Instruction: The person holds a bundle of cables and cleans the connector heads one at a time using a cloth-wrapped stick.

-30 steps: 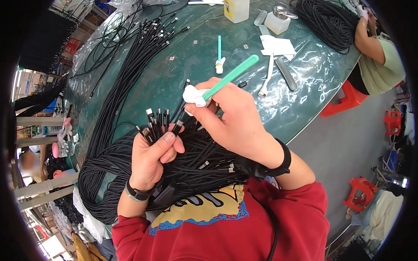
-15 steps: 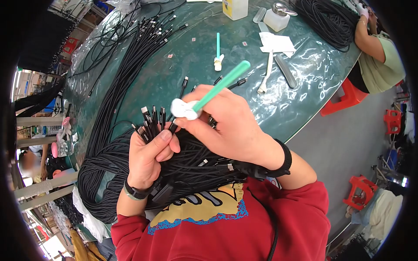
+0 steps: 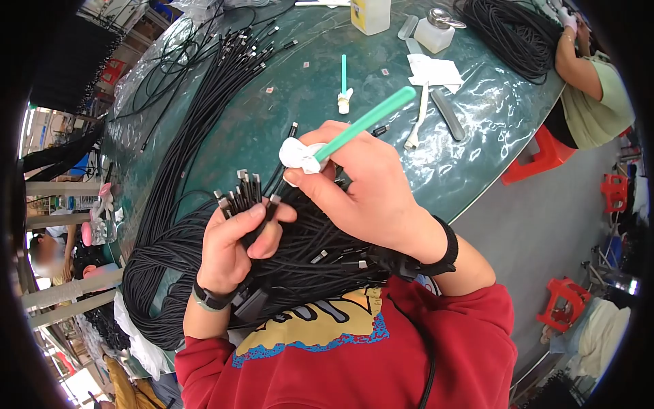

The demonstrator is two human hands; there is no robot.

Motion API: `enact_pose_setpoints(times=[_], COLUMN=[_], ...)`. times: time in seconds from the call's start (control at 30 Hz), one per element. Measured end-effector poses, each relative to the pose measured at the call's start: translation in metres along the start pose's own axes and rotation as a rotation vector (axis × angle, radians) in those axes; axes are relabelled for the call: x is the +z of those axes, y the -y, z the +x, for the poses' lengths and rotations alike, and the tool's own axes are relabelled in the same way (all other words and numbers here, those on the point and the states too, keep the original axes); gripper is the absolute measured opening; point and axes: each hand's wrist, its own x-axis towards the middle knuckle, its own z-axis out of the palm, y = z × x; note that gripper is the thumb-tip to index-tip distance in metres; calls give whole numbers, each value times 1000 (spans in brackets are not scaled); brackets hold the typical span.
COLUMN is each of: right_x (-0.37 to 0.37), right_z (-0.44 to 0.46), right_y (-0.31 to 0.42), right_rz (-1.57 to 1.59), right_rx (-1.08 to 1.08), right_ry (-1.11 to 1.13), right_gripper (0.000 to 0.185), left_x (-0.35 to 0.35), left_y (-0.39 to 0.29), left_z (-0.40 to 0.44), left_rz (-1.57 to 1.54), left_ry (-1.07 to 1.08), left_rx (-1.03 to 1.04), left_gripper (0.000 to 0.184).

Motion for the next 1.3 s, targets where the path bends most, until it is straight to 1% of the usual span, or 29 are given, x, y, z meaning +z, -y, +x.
enact_pose_setpoints(times=[0.1,0.13,0.23,0.27,0.37,0.53,0.63,0.8,0.93,1.03,1.07,1.17,1.3], right_x=[-4,-4,-1,-1,-2,7,11,11,7,6,7,11,12], right_z=[-3,-4,-8,-8,-10,-11,-10,-7,-8,-6,-5,-3,-5], right_y=[4,3,-4,-3,2,12,15,13,16,10,10,13,10], right_rz=[49,51,73,74,99,96,-32,-80,-59,-47,-48,101,31], right_rx=[66,65,6,4,17,-5,-104,-118,-109,-28,-30,-28,-19], right_ry=[-3,-2,-79,-79,-115,-104,37,-22,1,-23,-21,-26,12], right_gripper=[15,15,15,15,16,16,16,15,15,16,16,17,16], left_x=[-4,-2,11,14,20,20,22,21,20,18,19,22,19], left_y=[1,1,1,1,3,8,10,11,10,10,9,10,12], left_z=[0,-1,-8,-8,-9,-9,-9,-10,-10,-9,-9,-10,-11], left_rz=[-68,-66,251,252,290,334,351,341,341,354,353,340,336], left_ry=[83,81,-169,-171,-292,-283,-282,-292,-284,-269,-270,-297,-271], left_rx=[-92,-91,198,200,271,293,324,305,289,277,279,277,297], left_gripper=[18,18,17,17,18,15,16,16,17,17,17,17,17])
